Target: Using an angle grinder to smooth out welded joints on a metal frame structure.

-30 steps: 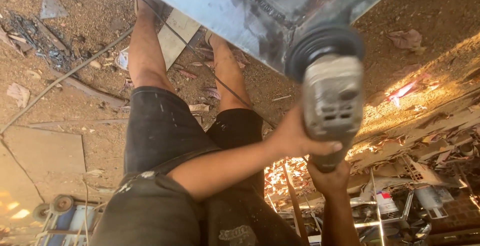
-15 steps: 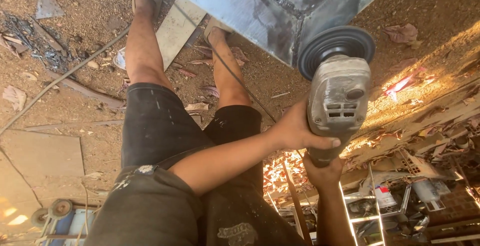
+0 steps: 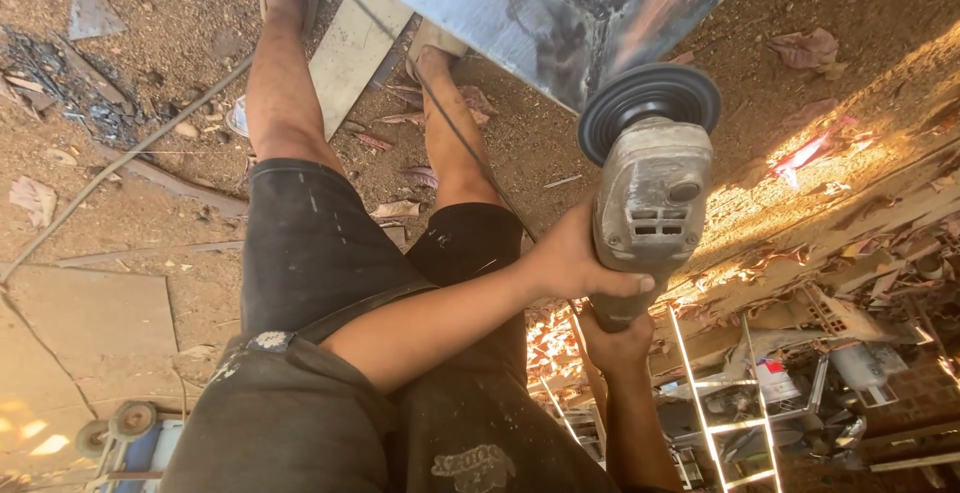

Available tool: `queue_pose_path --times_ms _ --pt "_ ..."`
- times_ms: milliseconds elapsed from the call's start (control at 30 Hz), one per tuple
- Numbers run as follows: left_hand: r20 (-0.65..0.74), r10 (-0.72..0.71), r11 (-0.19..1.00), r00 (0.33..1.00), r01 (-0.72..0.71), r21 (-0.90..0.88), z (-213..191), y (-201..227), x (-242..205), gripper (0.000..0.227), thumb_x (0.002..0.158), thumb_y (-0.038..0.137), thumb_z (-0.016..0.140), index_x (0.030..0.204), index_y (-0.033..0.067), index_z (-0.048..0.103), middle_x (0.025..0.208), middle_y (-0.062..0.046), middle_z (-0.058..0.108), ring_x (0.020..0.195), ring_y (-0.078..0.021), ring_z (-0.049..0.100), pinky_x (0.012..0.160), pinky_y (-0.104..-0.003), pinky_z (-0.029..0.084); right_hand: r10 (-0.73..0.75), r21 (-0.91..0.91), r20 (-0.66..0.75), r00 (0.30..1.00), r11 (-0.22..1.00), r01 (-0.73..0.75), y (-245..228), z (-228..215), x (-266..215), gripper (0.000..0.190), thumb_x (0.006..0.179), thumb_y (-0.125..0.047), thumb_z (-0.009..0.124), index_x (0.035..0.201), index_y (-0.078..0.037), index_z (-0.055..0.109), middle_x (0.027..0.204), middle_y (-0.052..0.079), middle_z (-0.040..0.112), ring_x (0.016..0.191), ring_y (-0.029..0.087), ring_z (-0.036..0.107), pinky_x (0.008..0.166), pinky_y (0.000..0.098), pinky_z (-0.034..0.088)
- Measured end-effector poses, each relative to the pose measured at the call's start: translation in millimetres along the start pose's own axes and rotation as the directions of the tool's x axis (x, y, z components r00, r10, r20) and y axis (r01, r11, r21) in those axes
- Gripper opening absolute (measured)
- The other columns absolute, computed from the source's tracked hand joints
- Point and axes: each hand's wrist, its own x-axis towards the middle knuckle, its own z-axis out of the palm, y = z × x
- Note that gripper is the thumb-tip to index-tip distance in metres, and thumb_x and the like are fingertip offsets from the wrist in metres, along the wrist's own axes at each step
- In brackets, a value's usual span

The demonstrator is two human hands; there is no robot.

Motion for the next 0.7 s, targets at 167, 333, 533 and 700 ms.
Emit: queue_pose_path --times_ms 167,333,533,700 --pt "0.010 0.032 0.999 0.999 -0.032 0.000 -4.4 7.1 4.5 0.093 0.055 0.022 0.098 0.130 -0.0022 0.048 0.117 -0.021 0.063 0.117 -0.0324 0.060 0.106 -0.051 0.048 0.028 0.028 -0.036 0.999 0.999 -0.027 -6.8 17.0 -7.2 0.033 0.063 0.003 0.081 0.095 -0.002 0.074 0.072 0.017 0.067 0.074 0.015 0.065 0.059 0.0337 0.050" --pt "0.057 0.004 1.000 0.998 -0.006 0.030 -18.4 27.4 -6.0 0.092 0.059 0.021 0.096 0.131 -0.0056 0.046 0.119 -0.024 0.061 0.117 -0.0376 0.060 0.106 -0.055 0.049 0.115 0.014 -0.056 0.992 0.993 -0.114 -40.8 36.7 -18.4 0.028 0.066 -0.002 0.082 0.092 -0.003 0.074 0.069 0.019 0.068 0.064 0.017 0.068 0.051 0.0346 0.048" --pt "-0.067 -0.021 0.996 0.998 0.027 0.083 -82.3 32.6 -63.8 0.083 0.062 0.016 0.097 0.131 0.0018 0.053 0.118 -0.014 0.066 0.114 -0.0245 0.061 0.101 -0.049 0.051 0.070 0.098 0.192 0.979 0.991 -0.090 -71.3 86.7 -38.7 0.046 0.060 -0.011 0.088 0.103 -0.002 0.073 0.091 0.022 0.075 0.091 0.035 0.075 0.078 0.0472 0.056" --pt "-0.212 0.006 0.979 0.977 0.037 0.203 -94.7 50.6 -84.3 0.075 0.068 0.010 0.092 0.130 -0.0038 0.052 0.118 -0.016 0.066 0.108 -0.0226 0.062 0.096 -0.047 0.055 0.116 -0.003 0.324 0.939 0.993 -0.121 -89.3 95.0 -42.0 0.044 0.054 -0.027 0.091 0.086 -0.006 0.069 0.077 0.019 0.073 0.078 0.041 0.074 0.066 0.0544 0.056"
